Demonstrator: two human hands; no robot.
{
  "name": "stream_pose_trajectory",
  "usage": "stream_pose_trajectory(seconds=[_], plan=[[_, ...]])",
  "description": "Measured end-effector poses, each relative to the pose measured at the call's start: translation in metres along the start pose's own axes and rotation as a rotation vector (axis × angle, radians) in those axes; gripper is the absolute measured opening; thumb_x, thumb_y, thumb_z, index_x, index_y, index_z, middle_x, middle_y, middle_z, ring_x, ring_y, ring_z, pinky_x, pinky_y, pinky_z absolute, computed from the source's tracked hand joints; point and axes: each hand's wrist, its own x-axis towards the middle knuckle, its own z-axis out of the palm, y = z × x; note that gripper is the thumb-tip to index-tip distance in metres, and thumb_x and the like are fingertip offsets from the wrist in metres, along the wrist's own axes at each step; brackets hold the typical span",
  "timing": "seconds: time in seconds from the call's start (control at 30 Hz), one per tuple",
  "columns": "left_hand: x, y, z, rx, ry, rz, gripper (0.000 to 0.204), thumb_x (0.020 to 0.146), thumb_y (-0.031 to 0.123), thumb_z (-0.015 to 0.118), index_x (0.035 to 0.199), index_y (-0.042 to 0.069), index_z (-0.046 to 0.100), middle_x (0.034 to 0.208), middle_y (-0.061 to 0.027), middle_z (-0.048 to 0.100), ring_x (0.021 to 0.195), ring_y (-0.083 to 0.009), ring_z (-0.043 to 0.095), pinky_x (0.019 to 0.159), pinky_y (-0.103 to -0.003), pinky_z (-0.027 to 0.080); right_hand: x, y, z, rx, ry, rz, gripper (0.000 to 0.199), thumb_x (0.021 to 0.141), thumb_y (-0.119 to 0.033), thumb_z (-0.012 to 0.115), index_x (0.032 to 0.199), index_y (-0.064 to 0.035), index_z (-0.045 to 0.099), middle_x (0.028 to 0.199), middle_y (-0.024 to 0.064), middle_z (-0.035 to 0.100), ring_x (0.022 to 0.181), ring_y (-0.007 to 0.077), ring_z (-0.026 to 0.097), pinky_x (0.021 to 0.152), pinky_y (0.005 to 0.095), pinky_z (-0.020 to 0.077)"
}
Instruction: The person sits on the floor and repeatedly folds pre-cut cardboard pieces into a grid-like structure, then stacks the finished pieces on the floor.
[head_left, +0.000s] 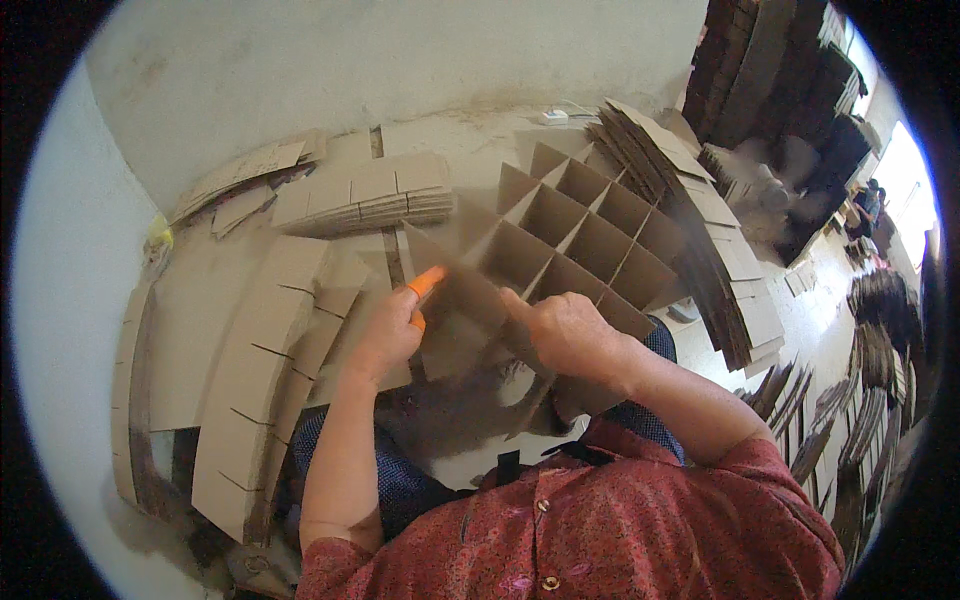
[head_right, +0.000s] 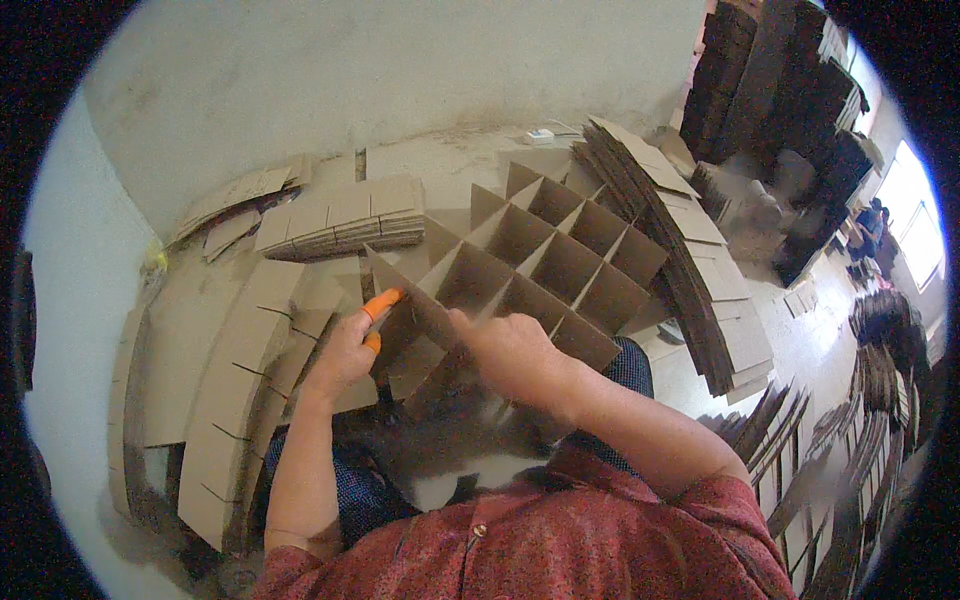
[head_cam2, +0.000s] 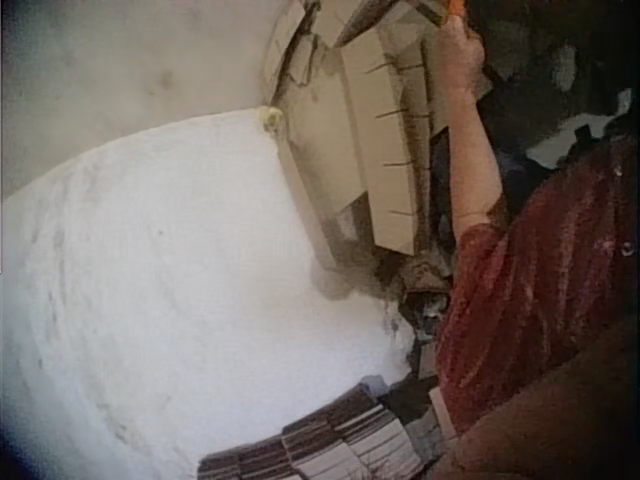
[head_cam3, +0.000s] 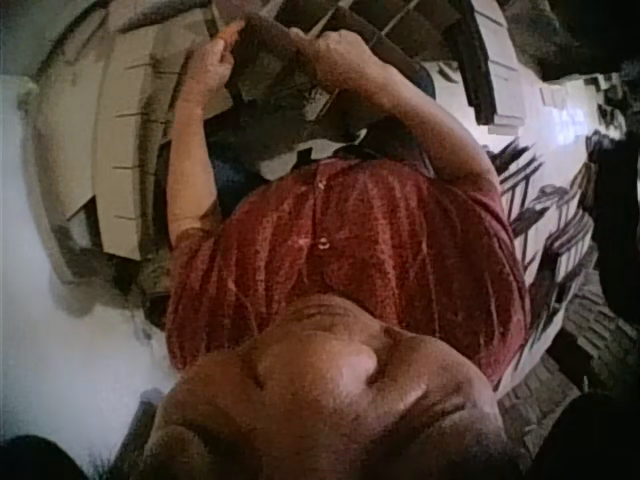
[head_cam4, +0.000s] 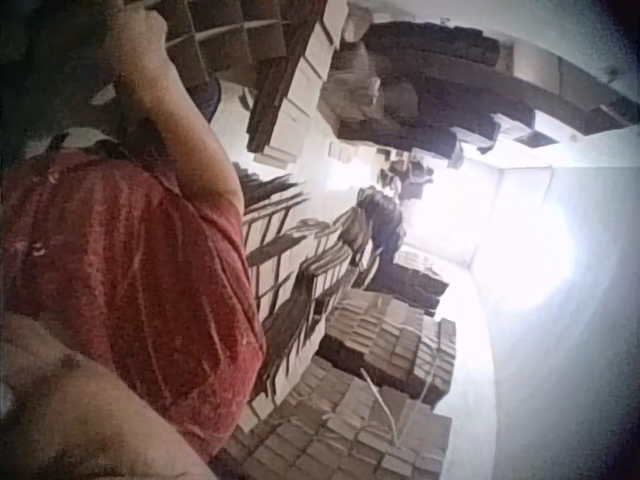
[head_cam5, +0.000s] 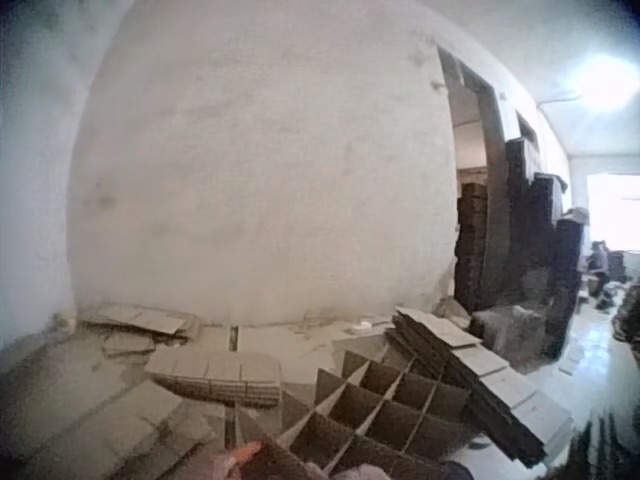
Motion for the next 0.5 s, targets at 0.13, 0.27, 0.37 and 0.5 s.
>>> stream_pose_trajectory(seconds=[0.13,0.27,0.37,0.5], plan=[[0.005,0.002,0.012,-0.012,0.007,0.001,0.057,0.085,0.001,0.055,0.139,0.012,0.043,0.116,-0.0217,0.060,0.104,-0.0293,0.060,0.089,-0.038,0.045,-0.004,0.004,0.002,0.062,-0.016,0.059,0.040,0.081,-0.010,0.053,0.119,-0.0031,0.046,0.076,0.0167,0.066,0.067,0.0349,0.066,0.055,0.0464,0.0504],[0.005,0.006,0.007,-0.157,0.114,0.015,0.050,0.092,0.009,0.058,0.138,0.002,0.041,0.139,-0.0125,0.048,0.125,-0.0217,0.048,0.099,-0.031,0.041,0.006,-0.002,0.030,-0.053,-0.089,0.045,0.037,0.080,-0.010,0.056,0.116,-0.0017,0.051,0.076,0.0118,0.068,0.069,0.0289,0.069,0.054,0.0425,0.0519],[-0.002,-0.020,-0.006,-0.242,0.175,-0.032,0.047,0.097,0.023,0.051,0.140,0.006,0.041,0.141,-0.0120,0.045,0.128,-0.0224,0.044,0.106,-0.036,0.034,0.008,-0.002,-0.005,0.068,0.071,0.100,0.033,0.082,-0.016,0.058,0.111,-0.0025,0.054,0.086,0.0153,0.066,0.082,0.0334,0.065,0.066,0.0427,0.0508],[-0.002,-0.029,0.003,-0.505,0.203,-0.222,0.056,0.100,0.046,0.034,0.144,0.011,0.035,0.143,-0.0141,0.042,0.131,-0.0287,0.040,0.110,-0.038,0.026,-0.033,0.076,0.000,0.078,0.753,0.253,0.054,0.083,-0.027,0.063,0.128,-0.0013,0.046,0.100,0.0189,0.059,0.099,0.0367,0.054,0.086,0.0450,0.0419]])
